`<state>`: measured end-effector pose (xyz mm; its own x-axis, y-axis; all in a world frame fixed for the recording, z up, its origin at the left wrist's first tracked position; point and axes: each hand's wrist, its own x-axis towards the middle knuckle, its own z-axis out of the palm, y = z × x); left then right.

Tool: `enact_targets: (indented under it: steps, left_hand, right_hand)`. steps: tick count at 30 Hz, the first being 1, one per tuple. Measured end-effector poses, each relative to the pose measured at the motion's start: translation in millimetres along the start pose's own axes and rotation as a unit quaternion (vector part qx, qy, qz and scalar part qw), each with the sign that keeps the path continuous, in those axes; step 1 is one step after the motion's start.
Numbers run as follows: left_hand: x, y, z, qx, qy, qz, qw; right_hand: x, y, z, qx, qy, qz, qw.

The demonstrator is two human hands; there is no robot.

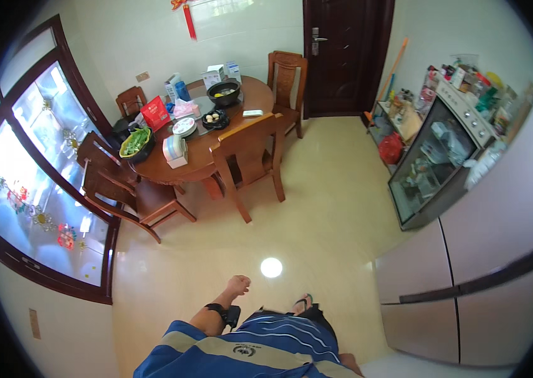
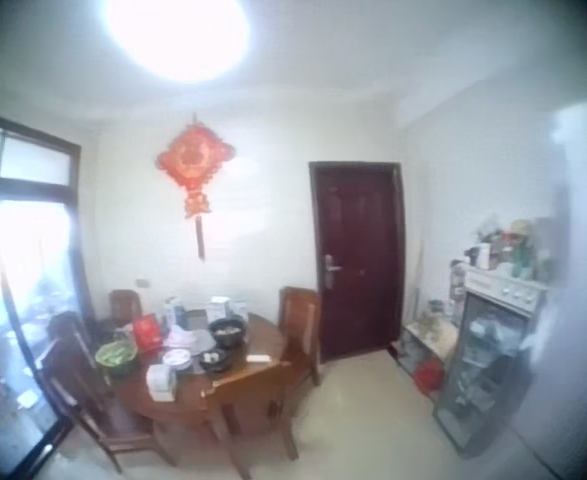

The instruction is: The person sweeps the floor in a bedroom using a broom and dustpan.

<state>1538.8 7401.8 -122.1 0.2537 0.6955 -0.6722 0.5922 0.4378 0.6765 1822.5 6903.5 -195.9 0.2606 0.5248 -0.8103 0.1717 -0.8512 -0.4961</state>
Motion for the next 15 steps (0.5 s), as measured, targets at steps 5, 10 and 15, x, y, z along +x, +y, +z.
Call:
enact_targets:
  steps: [5, 10, 15]
  left_hand:
    - [77, 50, 7, -0.111, 0.040, -0.084, 0.989]
    - [140, 81, 30, -0.123, 0.060, -0.200, 0.970]
    - [254, 148, 57, -0.095, 0.010, -0.294, 0.951]
  right_hand:
    - [157, -91, -187, -0.421, 0.067, -0.076, 0.902]
    - [229, -256, -353, 0.152, 0.201, -0.112, 0.961]
    - [241, -389, -469, 0.174, 0.274, -0.132, 0.937]
